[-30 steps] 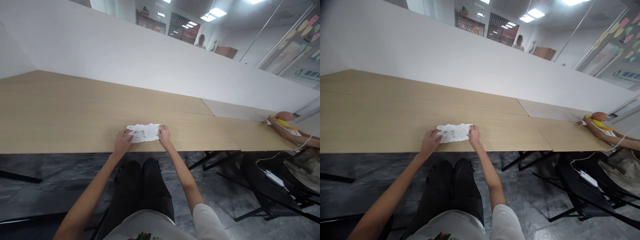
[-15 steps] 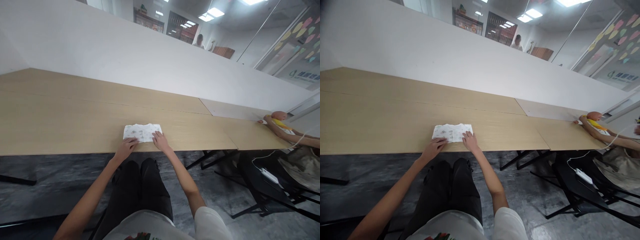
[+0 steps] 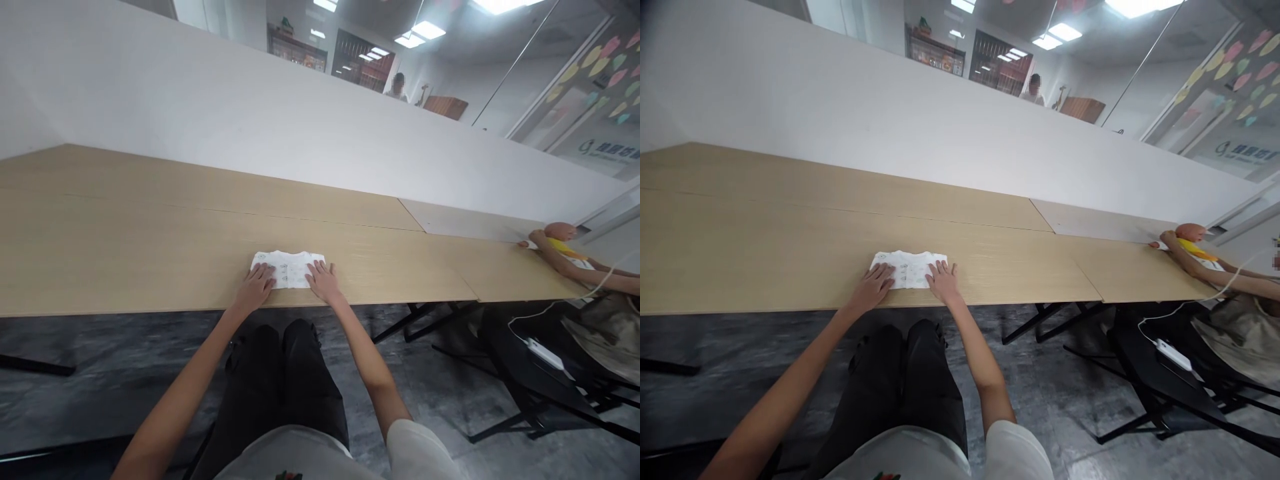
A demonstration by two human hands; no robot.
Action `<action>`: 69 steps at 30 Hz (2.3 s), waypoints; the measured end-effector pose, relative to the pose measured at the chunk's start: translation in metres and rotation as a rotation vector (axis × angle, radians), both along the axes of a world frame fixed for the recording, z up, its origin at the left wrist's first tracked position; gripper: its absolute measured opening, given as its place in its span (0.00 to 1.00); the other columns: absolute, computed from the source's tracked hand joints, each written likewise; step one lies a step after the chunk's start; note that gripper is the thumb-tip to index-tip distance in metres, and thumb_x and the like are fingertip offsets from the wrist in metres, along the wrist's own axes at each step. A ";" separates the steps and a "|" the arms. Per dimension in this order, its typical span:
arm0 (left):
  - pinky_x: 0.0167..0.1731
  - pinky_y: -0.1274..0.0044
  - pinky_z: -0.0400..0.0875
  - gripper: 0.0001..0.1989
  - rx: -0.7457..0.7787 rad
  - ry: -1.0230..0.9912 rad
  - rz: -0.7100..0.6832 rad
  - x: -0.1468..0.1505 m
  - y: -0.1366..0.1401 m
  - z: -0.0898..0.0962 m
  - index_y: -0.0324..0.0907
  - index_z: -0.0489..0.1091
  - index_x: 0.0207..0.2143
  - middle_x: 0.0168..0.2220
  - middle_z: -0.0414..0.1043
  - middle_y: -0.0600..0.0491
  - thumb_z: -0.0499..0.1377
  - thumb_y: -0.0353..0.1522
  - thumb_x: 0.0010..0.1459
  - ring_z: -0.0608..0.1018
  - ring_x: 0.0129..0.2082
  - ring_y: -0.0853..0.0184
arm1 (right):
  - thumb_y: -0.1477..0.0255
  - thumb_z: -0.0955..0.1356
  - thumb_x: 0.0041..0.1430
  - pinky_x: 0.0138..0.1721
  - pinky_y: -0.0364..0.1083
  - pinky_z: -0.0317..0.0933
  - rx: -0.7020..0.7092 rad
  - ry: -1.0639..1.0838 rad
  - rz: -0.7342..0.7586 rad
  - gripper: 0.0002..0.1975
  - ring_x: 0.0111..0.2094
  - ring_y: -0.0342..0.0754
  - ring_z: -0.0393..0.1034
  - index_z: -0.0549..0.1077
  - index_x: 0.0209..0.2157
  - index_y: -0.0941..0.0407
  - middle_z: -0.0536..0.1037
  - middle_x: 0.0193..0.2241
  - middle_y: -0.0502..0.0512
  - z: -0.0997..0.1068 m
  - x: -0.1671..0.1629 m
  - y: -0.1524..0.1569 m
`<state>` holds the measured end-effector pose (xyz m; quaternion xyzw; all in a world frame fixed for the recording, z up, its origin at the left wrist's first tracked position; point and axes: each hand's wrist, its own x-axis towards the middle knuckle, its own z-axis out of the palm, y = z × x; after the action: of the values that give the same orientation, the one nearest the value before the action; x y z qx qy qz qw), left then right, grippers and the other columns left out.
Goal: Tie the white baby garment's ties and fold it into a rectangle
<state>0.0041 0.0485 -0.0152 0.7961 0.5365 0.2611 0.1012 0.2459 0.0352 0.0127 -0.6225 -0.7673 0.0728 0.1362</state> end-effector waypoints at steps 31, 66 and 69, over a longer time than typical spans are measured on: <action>0.57 0.64 0.63 0.25 -0.013 -0.315 0.270 -0.026 0.057 0.030 0.37 0.72 0.49 0.52 0.73 0.42 0.48 0.42 0.58 0.72 0.53 0.56 | 0.71 0.62 0.64 0.49 0.45 0.63 0.186 0.511 -0.293 0.14 0.44 0.49 0.73 0.77 0.45 0.57 0.80 0.43 0.59 -0.003 0.027 0.061; 0.41 0.69 0.70 0.25 -0.173 -0.290 0.264 -0.033 0.063 0.016 0.39 0.75 0.43 0.41 0.78 0.45 0.54 0.46 0.51 0.77 0.39 0.58 | 0.67 0.66 0.53 0.36 0.43 0.62 0.154 0.627 -0.280 0.10 0.30 0.46 0.70 0.77 0.33 0.57 0.79 0.29 0.53 -0.012 0.030 0.060; 0.41 0.69 0.70 0.23 -0.172 -0.298 0.248 -0.033 0.062 0.018 0.40 0.75 0.41 0.40 0.78 0.46 0.54 0.46 0.50 0.77 0.40 0.58 | 0.66 0.66 0.53 0.36 0.43 0.62 0.151 0.643 -0.282 0.10 0.30 0.46 0.69 0.76 0.31 0.56 0.78 0.28 0.52 -0.012 0.030 0.060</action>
<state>-0.0290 0.1105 0.0031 0.6649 0.6298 0.3396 0.2143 0.2755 0.0950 0.0007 -0.6556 -0.5950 0.1886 0.4248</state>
